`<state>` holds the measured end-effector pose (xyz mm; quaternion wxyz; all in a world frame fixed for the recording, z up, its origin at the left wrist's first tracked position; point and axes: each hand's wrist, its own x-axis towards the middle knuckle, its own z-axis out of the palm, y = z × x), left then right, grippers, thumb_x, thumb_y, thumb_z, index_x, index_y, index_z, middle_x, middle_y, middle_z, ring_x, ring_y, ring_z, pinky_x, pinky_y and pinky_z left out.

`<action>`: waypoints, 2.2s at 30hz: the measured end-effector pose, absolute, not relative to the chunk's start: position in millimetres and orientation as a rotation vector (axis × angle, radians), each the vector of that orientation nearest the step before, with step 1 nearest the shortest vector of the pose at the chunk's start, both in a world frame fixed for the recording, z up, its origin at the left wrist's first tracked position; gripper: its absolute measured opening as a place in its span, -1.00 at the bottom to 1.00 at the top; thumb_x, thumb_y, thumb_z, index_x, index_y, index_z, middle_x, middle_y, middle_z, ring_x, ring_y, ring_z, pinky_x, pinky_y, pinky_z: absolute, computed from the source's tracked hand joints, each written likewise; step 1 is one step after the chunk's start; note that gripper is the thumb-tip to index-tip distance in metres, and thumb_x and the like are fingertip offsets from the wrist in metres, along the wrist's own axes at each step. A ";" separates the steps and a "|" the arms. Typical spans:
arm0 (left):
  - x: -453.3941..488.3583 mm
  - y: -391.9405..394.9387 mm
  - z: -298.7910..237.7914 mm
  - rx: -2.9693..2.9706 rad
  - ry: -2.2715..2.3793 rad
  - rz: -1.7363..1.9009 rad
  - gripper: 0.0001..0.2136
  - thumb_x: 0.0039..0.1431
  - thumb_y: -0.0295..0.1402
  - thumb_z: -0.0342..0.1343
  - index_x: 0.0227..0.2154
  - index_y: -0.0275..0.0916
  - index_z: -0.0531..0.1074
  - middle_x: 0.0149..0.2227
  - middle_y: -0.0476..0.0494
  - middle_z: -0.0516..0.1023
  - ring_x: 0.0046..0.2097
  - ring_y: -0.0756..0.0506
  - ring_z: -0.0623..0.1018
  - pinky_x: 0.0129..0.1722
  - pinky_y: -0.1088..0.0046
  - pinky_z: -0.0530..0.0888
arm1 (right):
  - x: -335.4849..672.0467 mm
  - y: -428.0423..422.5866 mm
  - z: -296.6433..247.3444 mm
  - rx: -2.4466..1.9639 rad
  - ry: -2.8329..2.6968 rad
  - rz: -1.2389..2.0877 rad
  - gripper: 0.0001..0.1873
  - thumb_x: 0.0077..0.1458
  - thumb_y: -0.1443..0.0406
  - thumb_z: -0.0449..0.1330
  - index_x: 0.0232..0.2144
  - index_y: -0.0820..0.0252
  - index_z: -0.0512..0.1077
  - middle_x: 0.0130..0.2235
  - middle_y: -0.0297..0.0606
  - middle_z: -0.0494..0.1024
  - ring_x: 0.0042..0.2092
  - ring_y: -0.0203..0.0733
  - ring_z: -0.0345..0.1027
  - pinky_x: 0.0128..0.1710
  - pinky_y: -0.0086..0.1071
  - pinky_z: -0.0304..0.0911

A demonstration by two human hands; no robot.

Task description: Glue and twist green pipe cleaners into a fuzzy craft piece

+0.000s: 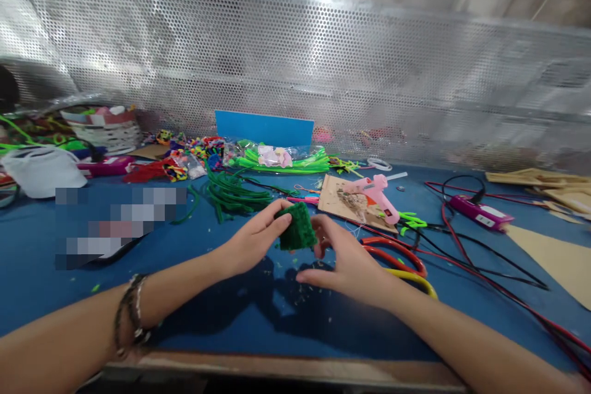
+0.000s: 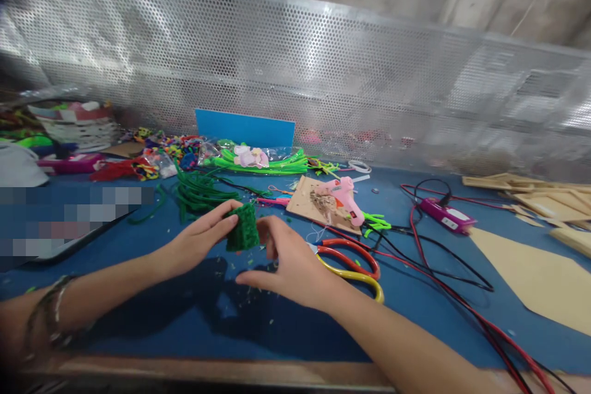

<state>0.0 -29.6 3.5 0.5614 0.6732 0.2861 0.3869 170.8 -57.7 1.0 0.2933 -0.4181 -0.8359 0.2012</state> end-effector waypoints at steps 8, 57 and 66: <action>4.0 -34.0 -5.4 1.183 0.443 0.677 -0.66 -0.08 -0.47 -0.02 -0.16 -0.21 0.20 -0.26 0.00 0.37 -0.17 0.00 0.35 -0.18 0.50 0.25 | 171.6 -60.6 7.6 -0.846 -2.256 0.403 -0.36 -0.17 0.19 0.22 -0.02 0.05 0.08 -0.15 -0.23 0.20 -0.19 -0.24 0.17 -0.23 -0.33 0.22; 3.2 -36.8 -10.6 2.356 0.736 0.644 -0.63 -0.12 -0.36 0.11 -0.20 -0.28 0.19 -0.28 -0.08 0.36 -0.27 -0.05 0.39 -0.35 0.51 0.33 | 170.1 -58.3 -0.5 -0.692 -2.508 0.083 -0.94 0.00 0.30 0.09 -0.39 0.15 0.32 -0.19 -0.24 0.20 -0.19 -0.33 0.18 -0.18 -0.44 0.20; 0.5 -38.3 -0.8 2.579 1.016 0.500 -0.66 -0.19 -0.19 0.14 -0.33 -0.26 0.30 -0.35 -0.07 0.45 -0.34 -0.09 0.45 -0.46 0.55 0.30 | 170.8 -62.4 4.0 -0.691 -2.489 0.194 -0.95 -0.02 0.33 0.10 -0.41 0.15 0.30 -0.20 -0.25 0.20 -0.19 -0.34 0.19 -0.19 -0.46 0.21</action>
